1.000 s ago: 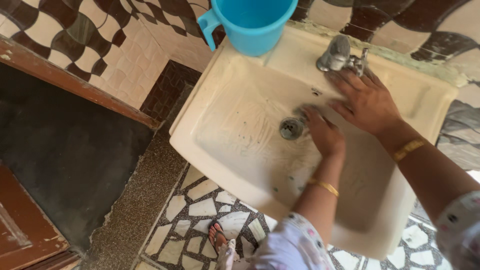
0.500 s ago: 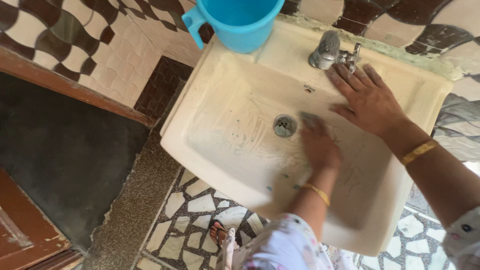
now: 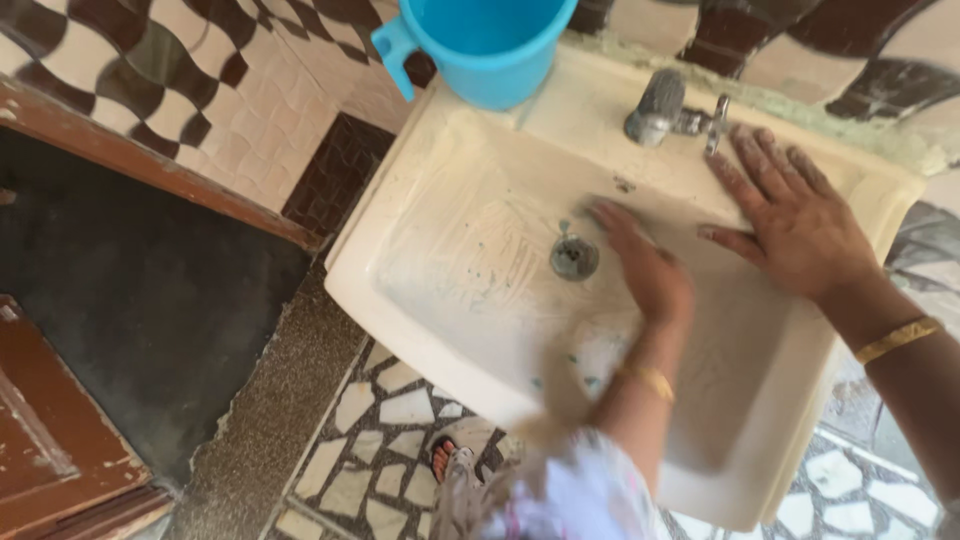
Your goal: The person scrubs a white sink with a green sponge, focusing on the basin and drain area. They repeatedly wipe the sink surface in circular motions while standing in place.
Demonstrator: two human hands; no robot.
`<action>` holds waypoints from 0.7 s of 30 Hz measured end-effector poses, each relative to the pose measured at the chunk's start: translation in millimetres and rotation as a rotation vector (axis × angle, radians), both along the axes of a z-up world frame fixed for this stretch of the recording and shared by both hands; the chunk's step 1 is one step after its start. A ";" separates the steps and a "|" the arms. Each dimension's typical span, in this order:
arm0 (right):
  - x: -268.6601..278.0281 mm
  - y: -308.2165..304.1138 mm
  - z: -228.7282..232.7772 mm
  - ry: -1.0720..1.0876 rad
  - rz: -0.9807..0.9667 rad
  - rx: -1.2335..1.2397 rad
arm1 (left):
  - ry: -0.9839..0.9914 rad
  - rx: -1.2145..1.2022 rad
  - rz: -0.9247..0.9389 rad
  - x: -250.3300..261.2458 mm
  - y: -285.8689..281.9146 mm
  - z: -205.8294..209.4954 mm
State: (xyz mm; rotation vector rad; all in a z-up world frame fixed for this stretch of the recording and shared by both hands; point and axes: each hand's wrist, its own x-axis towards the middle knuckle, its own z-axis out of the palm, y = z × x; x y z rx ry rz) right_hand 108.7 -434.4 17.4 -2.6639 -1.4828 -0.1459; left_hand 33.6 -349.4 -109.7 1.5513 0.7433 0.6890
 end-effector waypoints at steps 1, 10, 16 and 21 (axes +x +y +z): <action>1.7 1.9 2.8 -0.005 -0.001 0.008 | 0.037 0.054 -0.030 -5.9 -4.5 5.4; 5.0 4.4 2.2 -0.009 -0.010 -0.002 | 0.108 0.238 0.194 33.3 123.7 -34.4; -5.4 7.5 11.6 -0.007 -0.045 -0.029 | 0.138 -0.011 -0.170 -12.3 -6.3 22.0; 4.0 5.4 -0.6 -0.018 -0.011 -0.028 | 0.400 0.427 0.028 29.6 103.7 -59.4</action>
